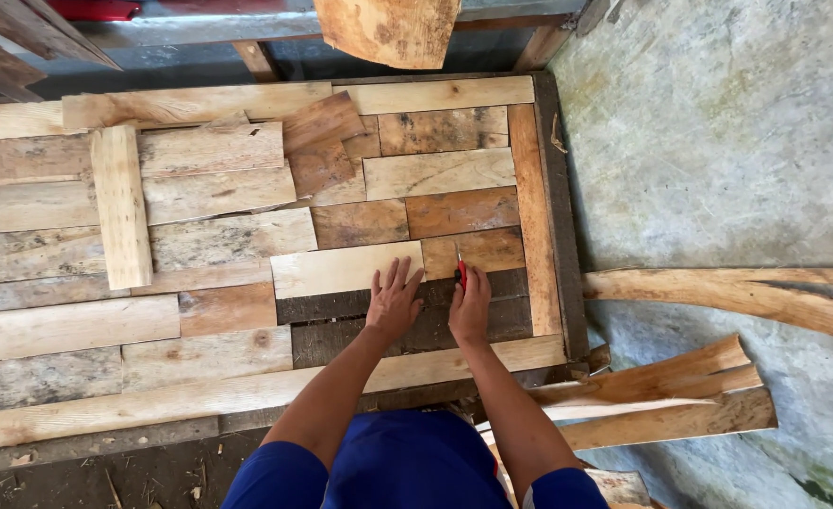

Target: Measure and fit small wooden planks into a larger panel assembly.

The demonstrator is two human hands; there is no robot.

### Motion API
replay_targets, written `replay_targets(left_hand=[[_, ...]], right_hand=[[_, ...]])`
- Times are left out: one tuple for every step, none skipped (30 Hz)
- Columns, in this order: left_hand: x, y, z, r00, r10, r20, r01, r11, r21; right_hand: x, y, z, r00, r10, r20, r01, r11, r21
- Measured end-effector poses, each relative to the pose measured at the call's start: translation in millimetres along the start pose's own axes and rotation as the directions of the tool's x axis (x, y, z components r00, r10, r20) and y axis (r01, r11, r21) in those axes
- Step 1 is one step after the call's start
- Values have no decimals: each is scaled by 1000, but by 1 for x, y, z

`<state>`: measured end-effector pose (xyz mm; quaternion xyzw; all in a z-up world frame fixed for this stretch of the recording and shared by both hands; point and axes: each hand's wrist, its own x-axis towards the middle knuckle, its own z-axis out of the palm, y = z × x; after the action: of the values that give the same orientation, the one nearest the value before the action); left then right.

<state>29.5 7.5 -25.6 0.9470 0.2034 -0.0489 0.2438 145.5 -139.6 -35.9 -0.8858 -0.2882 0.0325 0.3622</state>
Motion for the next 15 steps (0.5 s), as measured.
replay_targets(left_hand=[[0, 1, -2, 1000, 0, -1, 0, 1000, 1], [0, 2, -4, 999, 21, 32, -22, 1000, 17], [-1, 4, -6, 997, 42, 67, -44, 999, 32], [0, 4, -4, 997, 42, 67, -44, 999, 31], [0, 5, -2, 995, 70, 69, -73, 997, 41], [1, 5, 0, 993, 98, 70, -101, 994, 50], [2, 7, 1, 993, 99, 72, -102, 994, 49], [3, 8, 1, 991, 95, 90, -101, 993, 65], [4, 9, 2, 990, 89, 108, -98, 992, 80], [3, 11, 0, 990, 89, 109, -98, 992, 78], [3, 12, -3, 991, 85, 104, -93, 993, 73], [2, 14, -6, 992, 81, 100, -88, 994, 67], [2, 14, -7, 992, 83, 99, -90, 994, 68], [2, 14, -8, 991, 77, 113, -85, 994, 66], [2, 14, -9, 989, 70, 128, -79, 995, 62]], right_hand=[[0, 1, 0, 1000, -1, 0, 1, 1000, 1], [0, 1, 1, 1000, -7, -6, 7, 1000, 5], [-1, 2, 1, 1000, -12, -10, 12, 1000, 8], [-1, 1, 0, 1000, -13, -9, 13, 1000, 8], [-1, 1, -1, 1000, -17, 0, 17, 1000, 15], [-1, 0, -2, 1000, -20, 9, 20, 1000, 21], [-1, 0, -2, 1000, -19, 9, 18, 1000, 20], [0, 0, -3, 1000, -18, 18, 17, 1000, 10], [0, 0, -3, 999, -17, 29, 17, 1000, 0], [0, 0, -4, 999, -17, 29, 17, 1000, 0], [-1, 0, -4, 999, -11, 39, 11, 1000, 3], [-2, -1, -5, 999, -5, 48, 5, 1000, 6], [-1, -1, -5, 999, -6, 45, 5, 1000, 6], [-1, -1, -6, 998, 2, 55, -3, 1000, 17], [-1, -2, -7, 998, 9, 67, -11, 1000, 27]])
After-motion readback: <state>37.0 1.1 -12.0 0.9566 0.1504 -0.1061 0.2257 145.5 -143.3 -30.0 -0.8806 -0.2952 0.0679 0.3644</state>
